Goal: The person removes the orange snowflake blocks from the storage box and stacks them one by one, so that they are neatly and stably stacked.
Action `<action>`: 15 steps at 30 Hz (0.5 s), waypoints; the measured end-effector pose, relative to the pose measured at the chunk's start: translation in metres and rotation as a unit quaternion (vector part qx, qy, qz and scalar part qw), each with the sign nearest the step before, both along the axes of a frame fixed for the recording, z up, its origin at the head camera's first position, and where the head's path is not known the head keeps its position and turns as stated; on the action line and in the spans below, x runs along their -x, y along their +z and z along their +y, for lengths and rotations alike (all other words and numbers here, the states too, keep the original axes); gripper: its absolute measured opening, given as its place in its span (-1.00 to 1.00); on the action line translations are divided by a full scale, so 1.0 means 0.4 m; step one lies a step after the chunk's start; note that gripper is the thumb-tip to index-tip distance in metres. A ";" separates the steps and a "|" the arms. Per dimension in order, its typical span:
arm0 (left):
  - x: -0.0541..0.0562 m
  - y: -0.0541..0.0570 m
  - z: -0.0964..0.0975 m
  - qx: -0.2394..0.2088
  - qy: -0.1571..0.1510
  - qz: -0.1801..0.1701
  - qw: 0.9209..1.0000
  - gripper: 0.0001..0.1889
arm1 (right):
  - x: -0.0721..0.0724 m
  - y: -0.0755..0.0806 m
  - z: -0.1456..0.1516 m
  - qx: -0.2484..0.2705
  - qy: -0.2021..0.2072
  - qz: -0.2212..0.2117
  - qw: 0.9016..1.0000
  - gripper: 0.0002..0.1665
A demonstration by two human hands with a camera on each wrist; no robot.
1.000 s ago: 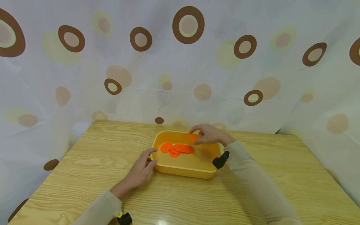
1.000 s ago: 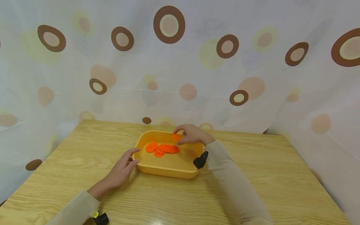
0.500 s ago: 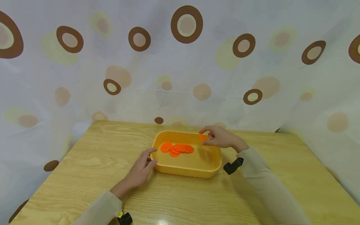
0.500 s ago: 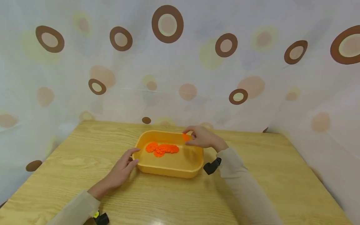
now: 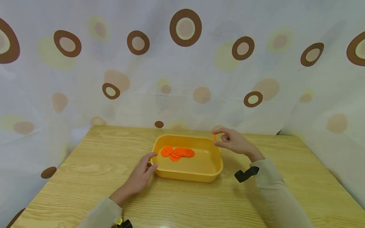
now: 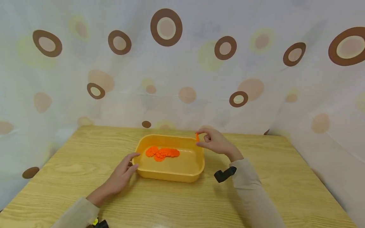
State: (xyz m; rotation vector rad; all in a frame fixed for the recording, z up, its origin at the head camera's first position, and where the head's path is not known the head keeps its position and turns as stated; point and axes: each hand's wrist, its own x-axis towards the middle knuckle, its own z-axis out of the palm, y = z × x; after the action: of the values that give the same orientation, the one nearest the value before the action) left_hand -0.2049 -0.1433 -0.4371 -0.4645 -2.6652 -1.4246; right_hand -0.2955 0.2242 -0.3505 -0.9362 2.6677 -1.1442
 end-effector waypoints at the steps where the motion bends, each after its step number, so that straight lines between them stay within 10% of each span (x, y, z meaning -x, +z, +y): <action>1: 0.000 -0.001 -0.001 0.001 0.000 0.002 1.000 -0.56 | 0.000 -0.001 0.008 0.005 -0.005 -0.003 1.000 -0.51; 15: 0.005 -0.003 -0.008 0.002 -0.006 0.012 1.000 -0.57 | -0.024 -0.039 0.096 0.015 -0.071 -0.055 0.996 -0.43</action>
State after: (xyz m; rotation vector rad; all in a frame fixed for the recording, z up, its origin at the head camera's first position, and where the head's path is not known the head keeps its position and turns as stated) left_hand -0.2068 -0.1467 -0.4384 -0.4944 -2.6520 -1.4077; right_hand -0.2858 0.2626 -0.3661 -0.6756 2.6706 -1.2297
